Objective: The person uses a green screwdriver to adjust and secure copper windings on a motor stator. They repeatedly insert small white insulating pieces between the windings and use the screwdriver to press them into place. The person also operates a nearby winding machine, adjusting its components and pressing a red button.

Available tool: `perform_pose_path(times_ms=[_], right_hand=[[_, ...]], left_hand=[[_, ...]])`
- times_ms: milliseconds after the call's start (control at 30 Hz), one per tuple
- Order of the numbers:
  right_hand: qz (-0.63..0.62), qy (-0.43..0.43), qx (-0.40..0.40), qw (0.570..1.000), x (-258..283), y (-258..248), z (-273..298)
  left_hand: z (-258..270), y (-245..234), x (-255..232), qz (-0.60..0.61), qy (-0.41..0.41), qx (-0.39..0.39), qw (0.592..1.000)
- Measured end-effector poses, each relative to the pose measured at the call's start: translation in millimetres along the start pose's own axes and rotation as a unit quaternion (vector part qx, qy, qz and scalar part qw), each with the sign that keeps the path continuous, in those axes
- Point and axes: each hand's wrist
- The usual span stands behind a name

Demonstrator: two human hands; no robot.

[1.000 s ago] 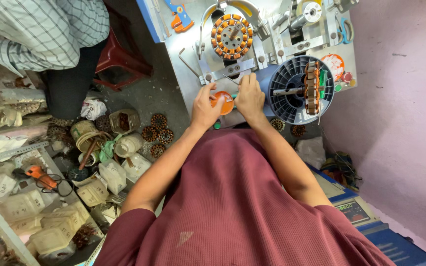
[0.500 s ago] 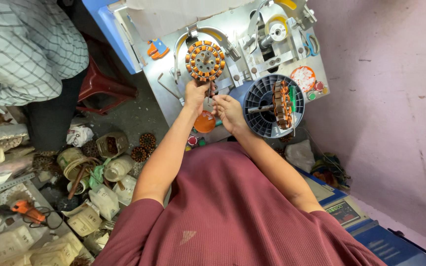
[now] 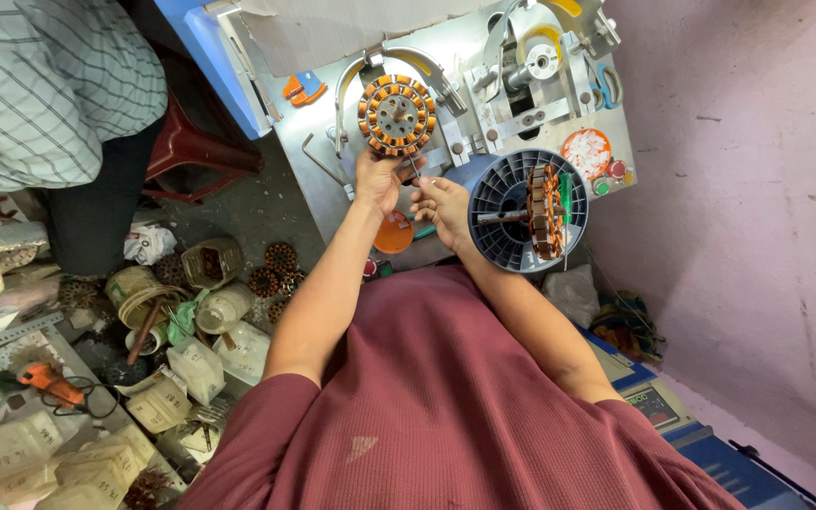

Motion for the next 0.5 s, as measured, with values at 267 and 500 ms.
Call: perform_pose_path(times_ms=[267,500], right_hand=[[-0.077,0.065,0.088,0.991,-5,-10,-9],[-0.089,0.017,0.056,0.994,-8,-8,-9]], left_hand=[[2,4,5,0.031,0.001,-0.016,0.999],[-1,4,3,0.029,-0.017,-0.014,0.999]])
Point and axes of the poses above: each hand's wrist, its own z-axis away from the middle knuckle, its own y-axis out of the palm, x = y × z, and after that the axes turned 7 degrees about y, right-handed
